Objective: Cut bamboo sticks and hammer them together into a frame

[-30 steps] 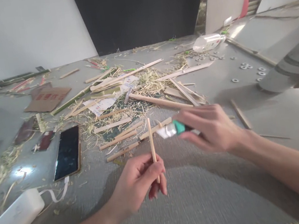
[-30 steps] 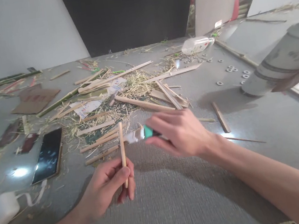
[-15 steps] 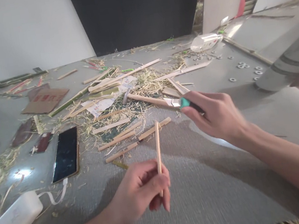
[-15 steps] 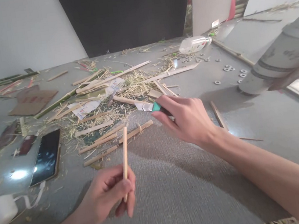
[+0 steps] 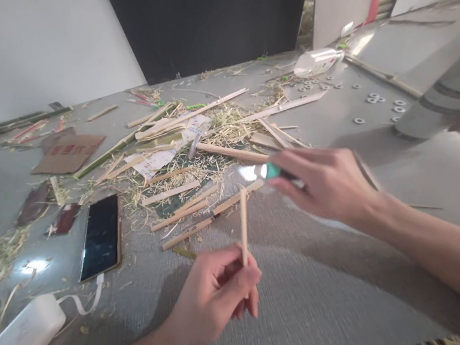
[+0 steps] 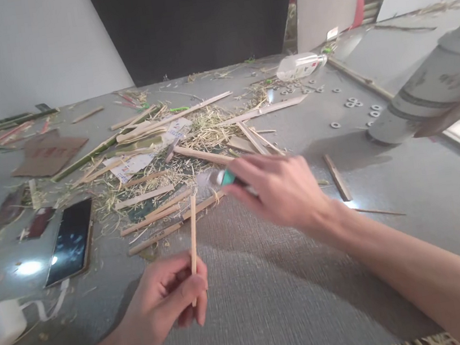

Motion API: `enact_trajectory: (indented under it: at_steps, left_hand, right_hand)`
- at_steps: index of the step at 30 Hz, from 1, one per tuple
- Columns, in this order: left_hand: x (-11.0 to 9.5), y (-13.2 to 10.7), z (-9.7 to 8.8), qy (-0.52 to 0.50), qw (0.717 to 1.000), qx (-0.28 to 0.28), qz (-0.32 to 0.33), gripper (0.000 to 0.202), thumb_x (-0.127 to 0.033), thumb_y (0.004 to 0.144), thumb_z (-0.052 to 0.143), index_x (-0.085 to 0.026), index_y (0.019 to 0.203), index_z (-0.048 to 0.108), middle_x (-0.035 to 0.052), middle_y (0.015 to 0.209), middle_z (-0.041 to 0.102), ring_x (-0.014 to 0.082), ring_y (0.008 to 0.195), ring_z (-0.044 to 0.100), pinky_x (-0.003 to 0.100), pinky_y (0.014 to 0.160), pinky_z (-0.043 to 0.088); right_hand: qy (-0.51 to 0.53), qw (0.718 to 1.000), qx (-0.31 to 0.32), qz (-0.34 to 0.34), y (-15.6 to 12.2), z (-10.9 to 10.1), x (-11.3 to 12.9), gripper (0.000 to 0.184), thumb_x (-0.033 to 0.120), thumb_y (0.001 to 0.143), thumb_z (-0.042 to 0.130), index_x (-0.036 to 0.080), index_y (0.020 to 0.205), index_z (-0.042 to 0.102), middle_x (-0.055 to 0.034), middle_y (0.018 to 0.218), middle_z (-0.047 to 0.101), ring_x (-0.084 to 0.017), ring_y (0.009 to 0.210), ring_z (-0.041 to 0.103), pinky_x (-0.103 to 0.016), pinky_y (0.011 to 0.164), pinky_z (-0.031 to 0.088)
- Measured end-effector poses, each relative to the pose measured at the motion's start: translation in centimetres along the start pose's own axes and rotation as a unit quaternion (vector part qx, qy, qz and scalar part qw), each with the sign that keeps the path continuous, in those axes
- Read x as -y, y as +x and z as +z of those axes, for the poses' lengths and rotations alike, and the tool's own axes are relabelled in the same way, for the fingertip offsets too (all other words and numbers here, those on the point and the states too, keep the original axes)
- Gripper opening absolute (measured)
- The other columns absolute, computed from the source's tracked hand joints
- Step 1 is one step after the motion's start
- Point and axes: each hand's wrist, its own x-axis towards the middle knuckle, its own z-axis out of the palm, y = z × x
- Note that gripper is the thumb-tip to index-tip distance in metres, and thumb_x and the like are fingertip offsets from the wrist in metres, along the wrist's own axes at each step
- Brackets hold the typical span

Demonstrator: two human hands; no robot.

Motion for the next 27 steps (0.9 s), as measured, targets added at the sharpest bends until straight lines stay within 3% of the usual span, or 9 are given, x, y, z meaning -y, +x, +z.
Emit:
enact_trajectory:
  at_steps: [3,6,9,11,14,16,22,24,27]
  left_hand:
    - [0.1,0.0,0.1,-0.01,1.0,-0.013,-0.004,0.035,-0.044,0.1,0.061,-0.017,0.079,0.056,-0.0009,0.057,0.061,0.0059,0.046,0.046,0.017,0.046,0.037]
    - [0.1,0.2,-0.2,0.0,0.998,-0.067,0.015,0.035,-0.047,0.099,0.061,-0.017,0.08,0.056,-0.002,0.055,0.06,0.0058,0.045,0.047,0.016,0.044,0.037]
    - [0.1,0.4,-0.5,0.004,0.997,-0.078,0.024,0.036,-0.048,0.099,0.061,-0.018,0.081,0.056,-0.0024,0.054,0.061,0.0055,0.044,0.047,0.016,0.044,0.036]
    - [0.0,0.4,-0.5,0.0,0.998,-0.065,0.023,0.034,-0.047,0.099,0.062,-0.017,0.082,0.057,-0.0023,0.055,0.062,0.0056,0.045,0.048,0.015,0.045,0.037]
    - [0.0,0.3,-0.4,-0.007,0.998,-0.052,0.024,0.034,-0.046,0.098,0.063,-0.017,0.082,0.057,-0.0019,0.056,0.062,0.0052,0.045,0.047,0.015,0.045,0.037]
    - [0.1,0.2,-0.2,-0.008,0.998,-0.053,0.027,0.035,-0.046,0.098,0.063,-0.017,0.08,0.056,-0.0019,0.055,0.061,0.0052,0.045,0.047,0.015,0.044,0.036]
    - [0.4,0.1,0.1,-0.001,0.999,-0.036,0.011,0.037,-0.047,0.097,0.064,-0.016,0.078,0.056,-0.0021,0.054,0.06,0.0046,0.044,0.045,0.014,0.044,0.036]
    - [0.3,0.1,0.0,0.004,0.998,-0.062,0.014,0.037,-0.047,0.098,0.063,-0.017,0.078,0.056,-0.0025,0.054,0.06,0.0049,0.045,0.047,0.014,0.044,0.037]
    - [0.2,0.2,-0.2,0.019,0.995,-0.091,0.023,0.035,-0.046,0.099,0.062,-0.017,0.079,0.057,-0.0029,0.055,0.061,0.005,0.045,0.048,0.014,0.045,0.039]
  right_hand:
    - [-0.006,0.997,-0.039,0.065,0.1,-0.4,-1.1,0.026,0.038,0.106,0.047,0.019,0.097,0.06,-0.0003,0.072,0.06,-0.01,0.053,0.043,-0.028,0.049,0.028]
    - [0.079,0.996,-0.032,-0.017,-0.1,-0.2,-0.4,0.028,0.04,0.107,0.045,0.018,0.097,0.059,-0.0003,0.071,0.057,-0.011,0.055,0.044,-0.027,0.05,0.031]
    - [0.118,0.985,0.022,-0.122,-0.5,0.4,1.4,0.032,0.044,0.106,0.044,0.016,0.1,0.059,-0.0017,0.075,0.058,-0.014,0.062,0.049,-0.03,0.056,0.037]
    - [0.11,0.981,0.06,-0.15,-0.7,0.6,2.4,0.034,0.047,0.106,0.044,0.016,0.1,0.06,-0.0023,0.076,0.059,-0.016,0.065,0.05,-0.033,0.059,0.038]
    - [0.082,0.982,0.061,-0.162,-0.6,0.7,2.7,0.038,0.049,0.106,0.043,0.016,0.098,0.061,-0.0025,0.076,0.059,-0.017,0.065,0.051,-0.034,0.059,0.038]
    - [0.049,0.989,0.03,-0.139,-0.4,0.5,2.0,0.037,0.048,0.106,0.044,0.017,0.098,0.061,-0.002,0.076,0.061,-0.015,0.063,0.052,-0.032,0.057,0.037]
    - [-0.045,0.996,-0.049,0.051,0.0,-0.3,-0.7,0.027,0.04,0.105,0.048,0.017,0.096,0.06,-0.0006,0.073,0.061,-0.01,0.054,0.046,-0.027,0.048,0.026]
    - [-0.002,0.998,-0.052,0.022,-0.1,-0.2,-0.4,0.028,0.039,0.106,0.046,0.017,0.095,0.059,-0.0001,0.071,0.059,-0.01,0.054,0.045,-0.027,0.049,0.029]
    - [0.071,0.993,0.008,-0.089,-0.5,0.4,1.4,0.03,0.043,0.107,0.045,0.017,0.098,0.059,-0.0004,0.074,0.06,-0.012,0.06,0.05,-0.028,0.055,0.036]
